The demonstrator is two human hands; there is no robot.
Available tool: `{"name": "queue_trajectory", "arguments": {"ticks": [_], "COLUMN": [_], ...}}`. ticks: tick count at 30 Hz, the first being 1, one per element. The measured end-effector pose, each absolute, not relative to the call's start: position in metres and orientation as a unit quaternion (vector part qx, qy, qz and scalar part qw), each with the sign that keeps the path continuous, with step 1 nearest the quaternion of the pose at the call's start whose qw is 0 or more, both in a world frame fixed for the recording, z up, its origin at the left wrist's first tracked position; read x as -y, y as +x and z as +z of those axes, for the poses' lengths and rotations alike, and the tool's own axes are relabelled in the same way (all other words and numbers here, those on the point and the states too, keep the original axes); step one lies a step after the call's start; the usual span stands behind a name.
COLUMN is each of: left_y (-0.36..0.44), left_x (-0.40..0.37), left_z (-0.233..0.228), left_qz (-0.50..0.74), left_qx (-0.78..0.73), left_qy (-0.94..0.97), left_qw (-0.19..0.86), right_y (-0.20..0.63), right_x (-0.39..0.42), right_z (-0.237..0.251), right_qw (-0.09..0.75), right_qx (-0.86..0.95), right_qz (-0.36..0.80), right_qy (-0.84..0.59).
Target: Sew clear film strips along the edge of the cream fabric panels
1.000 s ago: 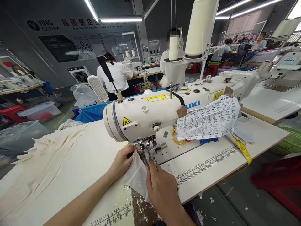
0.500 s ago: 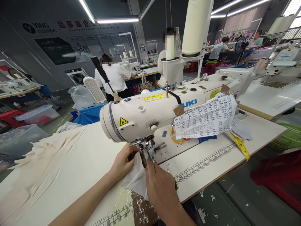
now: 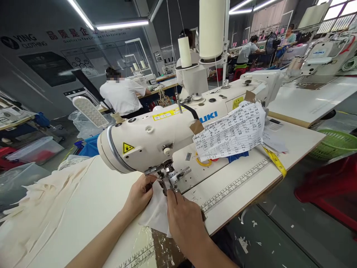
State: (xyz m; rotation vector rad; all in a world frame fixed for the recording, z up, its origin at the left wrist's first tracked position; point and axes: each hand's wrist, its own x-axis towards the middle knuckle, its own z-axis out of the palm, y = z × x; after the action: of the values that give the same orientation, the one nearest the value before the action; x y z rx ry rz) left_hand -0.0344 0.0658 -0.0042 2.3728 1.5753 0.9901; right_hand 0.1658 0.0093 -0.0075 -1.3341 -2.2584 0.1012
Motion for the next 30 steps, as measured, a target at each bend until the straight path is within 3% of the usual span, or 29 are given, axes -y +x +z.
{"name": "queue_trajectory", "arguments": {"ticks": [10, 19, 23, 27, 30], "left_y": [-0.033, -0.03, -0.029, -0.032, -0.033], "left_x": [-0.066, -0.065, -0.065, -0.062, -0.054], "left_z": [-0.001, 0.0, 0.004, 0.012, 0.02], "left_qz": [0.337, 0.355, 0.324, 0.275, 0.226], "left_qx": [-0.532, -0.445, -0.381, -0.36, -0.365], "left_qy": [0.77, 0.821, 0.862, 0.889, 0.903], "left_qw": [0.101, -0.032, -0.08, -0.058, -0.033], "right_y": [0.165, 0.162, 0.16, 0.164, 0.179], "right_x": [-0.01, -0.011, -0.011, -0.003, 0.019], "right_z": [-0.002, -0.003, -0.006, -0.006, -0.004], "right_qw": [0.272, 0.261, 0.249, 0.265, 0.3], "right_qx": [0.816, 0.816, 0.819, 0.812, 0.81], "right_qz": [0.025, 0.008, -0.006, -0.029, 0.049], "right_qy": [-0.509, -0.516, -0.516, -0.52, -0.502]}}
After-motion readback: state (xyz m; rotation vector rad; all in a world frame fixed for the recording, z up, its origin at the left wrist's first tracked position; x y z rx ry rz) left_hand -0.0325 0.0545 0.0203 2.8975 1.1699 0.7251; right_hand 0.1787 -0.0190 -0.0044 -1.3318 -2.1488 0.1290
